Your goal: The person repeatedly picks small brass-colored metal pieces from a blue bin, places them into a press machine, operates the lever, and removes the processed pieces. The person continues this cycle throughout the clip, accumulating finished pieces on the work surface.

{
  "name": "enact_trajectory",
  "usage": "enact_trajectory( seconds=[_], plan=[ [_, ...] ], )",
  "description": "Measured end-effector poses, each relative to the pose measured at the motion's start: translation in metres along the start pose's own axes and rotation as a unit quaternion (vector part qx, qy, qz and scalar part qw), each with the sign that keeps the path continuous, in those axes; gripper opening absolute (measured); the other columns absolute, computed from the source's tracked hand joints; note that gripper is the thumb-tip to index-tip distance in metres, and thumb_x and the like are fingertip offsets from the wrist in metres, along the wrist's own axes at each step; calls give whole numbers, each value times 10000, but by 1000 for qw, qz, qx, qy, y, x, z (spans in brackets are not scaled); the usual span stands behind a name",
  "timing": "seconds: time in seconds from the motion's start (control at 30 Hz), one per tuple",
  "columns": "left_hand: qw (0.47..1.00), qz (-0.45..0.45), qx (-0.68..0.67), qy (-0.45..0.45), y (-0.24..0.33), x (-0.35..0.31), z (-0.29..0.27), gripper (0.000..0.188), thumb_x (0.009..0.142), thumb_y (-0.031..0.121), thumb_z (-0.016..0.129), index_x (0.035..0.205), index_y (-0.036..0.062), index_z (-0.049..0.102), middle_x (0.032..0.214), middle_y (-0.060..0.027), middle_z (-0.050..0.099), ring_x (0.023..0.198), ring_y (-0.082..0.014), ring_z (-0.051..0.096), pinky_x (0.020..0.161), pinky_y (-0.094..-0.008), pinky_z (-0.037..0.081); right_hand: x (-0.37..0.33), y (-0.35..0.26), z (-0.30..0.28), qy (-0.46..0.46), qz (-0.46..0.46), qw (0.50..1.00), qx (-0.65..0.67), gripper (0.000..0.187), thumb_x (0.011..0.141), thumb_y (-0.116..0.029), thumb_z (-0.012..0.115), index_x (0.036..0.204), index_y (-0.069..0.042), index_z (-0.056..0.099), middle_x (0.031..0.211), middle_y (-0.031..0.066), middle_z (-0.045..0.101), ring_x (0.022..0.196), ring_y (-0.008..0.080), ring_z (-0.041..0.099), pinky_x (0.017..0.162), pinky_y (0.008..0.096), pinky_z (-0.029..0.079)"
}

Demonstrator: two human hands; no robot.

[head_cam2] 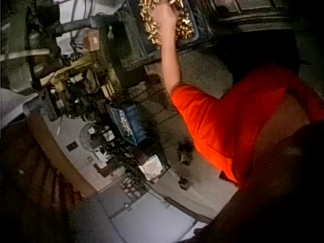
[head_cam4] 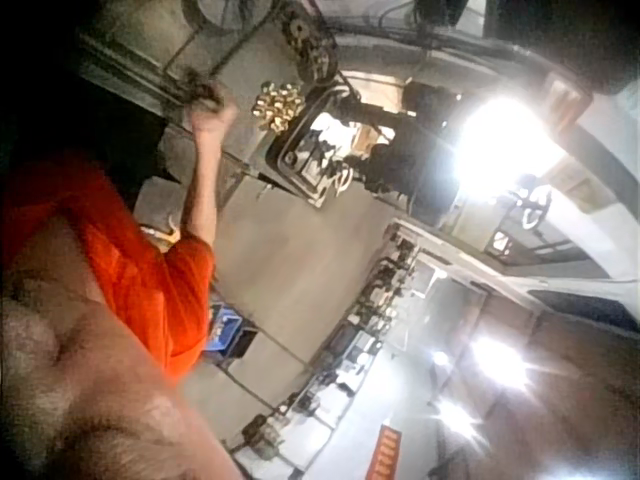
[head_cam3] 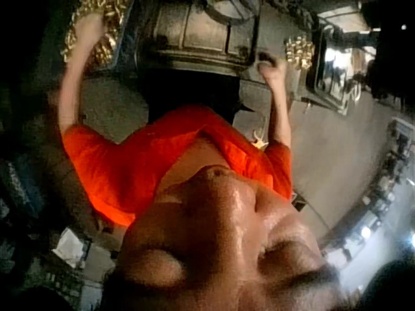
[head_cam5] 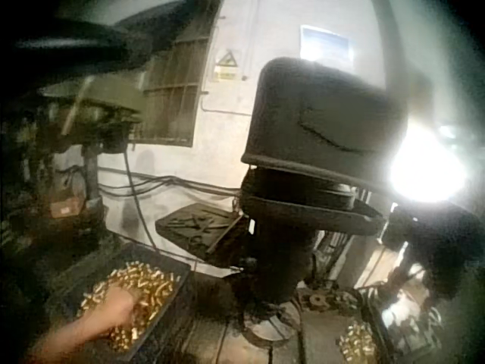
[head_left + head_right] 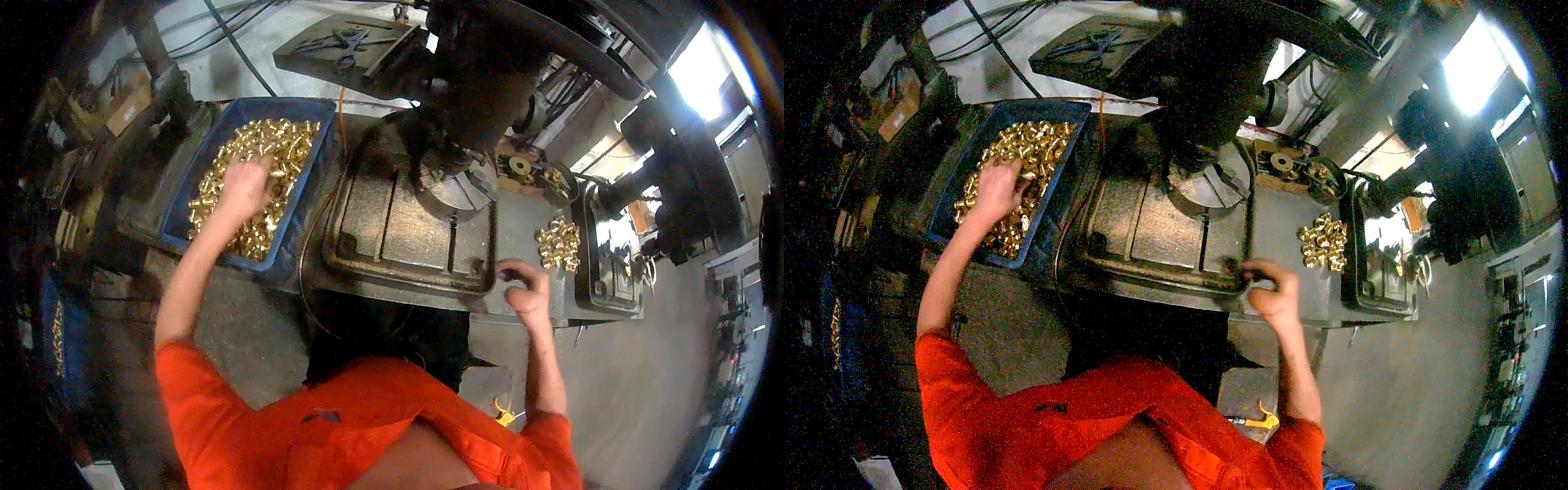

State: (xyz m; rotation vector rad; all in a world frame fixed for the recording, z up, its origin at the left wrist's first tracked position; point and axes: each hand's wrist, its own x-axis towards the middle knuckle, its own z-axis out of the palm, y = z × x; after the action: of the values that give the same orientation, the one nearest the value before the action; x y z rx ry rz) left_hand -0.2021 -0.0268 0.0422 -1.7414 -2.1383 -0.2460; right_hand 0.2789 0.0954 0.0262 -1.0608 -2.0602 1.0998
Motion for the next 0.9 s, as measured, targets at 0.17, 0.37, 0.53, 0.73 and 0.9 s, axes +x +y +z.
enact_trajectory(
  seconds=[0.17,0.37,0.53,0.73,0.9],
  plan=[
    [931,208,-271,132,113,-7,-23,202,624,141,674,808,88,608,779,-98,609,794,-281,580,763,-380,426,21,-60,68,-216,-16,953,210,408,590,106,425,937,20,621,810,54,620,761,113,568,705,235,445],
    [870,253,-423,27,194,-10,-14,242,624,192,696,806,60,607,716,-71,588,690,-259,575,685,-352,429,24,-51,78,-250,47,920,299,404,613,152,396,918,26,629,773,50,597,716,112,550,636,232,442],
    [854,253,-452,-43,207,-10,-13,295,623,188,731,848,44,606,720,-69,576,648,-216,576,669,-330,440,19,-39,71,-243,81,907,333,376,593,165,380,853,55,628,736,86,608,664,142,567,608,255,463],
    [526,12,-789,-317,207,-16,-8,260,819,122,617,1012,-37,548,809,-81,606,683,-162,607,637,-274,474,23,-28,64,-211,60,854,471,281,578,105,409,779,88,604,689,159,593,581,214,562,541,292,459],
    [392,-22,-868,-305,214,-20,2,244,893,141,499,1018,-66,535,872,-131,614,704,-203,626,678,-312,507,34,-38,66,-199,90,869,445,263,574,98,392,750,88,588,708,157,588,600,209,556,543,277,440]
  ],
)
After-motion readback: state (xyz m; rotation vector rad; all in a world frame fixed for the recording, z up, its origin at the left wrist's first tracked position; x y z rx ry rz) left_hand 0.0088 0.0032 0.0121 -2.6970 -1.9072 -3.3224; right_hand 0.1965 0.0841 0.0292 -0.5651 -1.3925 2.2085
